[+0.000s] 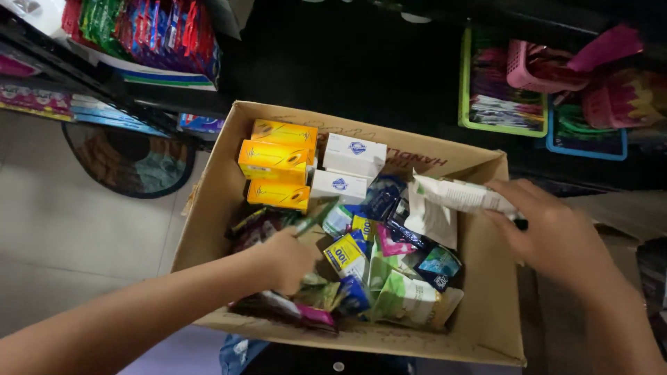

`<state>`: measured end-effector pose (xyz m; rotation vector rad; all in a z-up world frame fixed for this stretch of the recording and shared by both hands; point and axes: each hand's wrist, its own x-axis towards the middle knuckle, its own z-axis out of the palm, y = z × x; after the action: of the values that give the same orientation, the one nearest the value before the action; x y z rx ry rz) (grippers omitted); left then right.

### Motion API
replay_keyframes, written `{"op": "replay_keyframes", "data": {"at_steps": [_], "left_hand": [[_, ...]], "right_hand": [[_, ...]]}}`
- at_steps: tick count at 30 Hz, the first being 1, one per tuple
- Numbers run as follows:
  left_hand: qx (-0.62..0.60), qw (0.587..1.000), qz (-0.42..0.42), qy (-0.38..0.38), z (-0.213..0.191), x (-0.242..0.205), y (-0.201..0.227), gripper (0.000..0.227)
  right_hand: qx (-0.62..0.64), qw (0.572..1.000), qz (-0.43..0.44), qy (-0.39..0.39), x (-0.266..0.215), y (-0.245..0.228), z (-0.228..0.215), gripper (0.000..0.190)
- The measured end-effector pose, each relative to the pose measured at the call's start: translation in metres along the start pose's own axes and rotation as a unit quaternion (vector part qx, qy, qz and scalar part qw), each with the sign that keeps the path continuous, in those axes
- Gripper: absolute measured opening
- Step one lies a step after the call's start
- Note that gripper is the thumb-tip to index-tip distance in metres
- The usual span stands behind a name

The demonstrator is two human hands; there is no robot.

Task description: The person organizes various toiletries and packaged goods from a cardboard box onto a nearby shelf. They pick up items such as bottles, boxes, and sachets, sort them by type, and place them into designated areas on the shelf.

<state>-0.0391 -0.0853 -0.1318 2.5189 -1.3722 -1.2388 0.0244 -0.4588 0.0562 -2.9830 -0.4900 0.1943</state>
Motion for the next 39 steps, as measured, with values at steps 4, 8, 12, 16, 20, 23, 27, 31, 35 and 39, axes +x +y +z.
{"op": "replay_keyframes", "data": {"at_steps": [4,8,12,16,20,23,27,31,35,39], "left_hand": [[0.060,0.997,-0.034,0.027,-0.026,-0.037,0.009,0.030],[0.105,0.986,-0.036,0.126,-0.063,-0.039,0.016,0.035],[0.022,0.961,-0.003,0.274,-0.086,-0.004,0.012,0.027],[-0.351,0.889,-0.066,0.287,-0.112,0.052,0.021,0.053],[-0.462,0.840,-0.087,0.271,-0.060,0.159,0.009,0.055],[-0.366,0.831,-0.057,0.414,0.006,0.259,-0.010,0.062],[-0.007,0.948,-0.099,0.301,-0.019,0.256,0.003,0.041],[-0.324,0.882,-0.206,0.275,-0.075,0.214,0.023,0.102],[-0.306,0.896,-0.260,0.190,-0.096,0.205,0.027,0.126],[-0.423,0.833,-0.284,0.214,-0.089,0.215,0.030,0.127]], "right_hand": [[-0.005,1.000,0.006,0.015,-0.004,0.001,0.009,0.050],[0.012,0.997,0.012,0.070,0.003,-0.003,0.027,0.039],[-0.002,0.994,-0.031,0.102,0.015,0.005,0.066,0.037],[-0.095,0.995,0.009,-0.003,0.017,-0.003,0.077,0.035],[-0.091,0.993,0.031,-0.071,0.005,0.005,0.069,0.035],[-0.065,0.992,0.046,-0.099,-0.015,0.001,0.048,0.039],[-0.039,0.988,0.071,-0.130,-0.038,0.003,0.032,0.048],[-0.032,0.965,0.159,-0.208,-0.055,0.016,0.013,0.055],[0.032,0.977,0.201,-0.068,-0.061,0.020,-0.006,0.056],[0.070,0.991,0.076,0.080,-0.051,0.029,-0.002,0.049]]}}
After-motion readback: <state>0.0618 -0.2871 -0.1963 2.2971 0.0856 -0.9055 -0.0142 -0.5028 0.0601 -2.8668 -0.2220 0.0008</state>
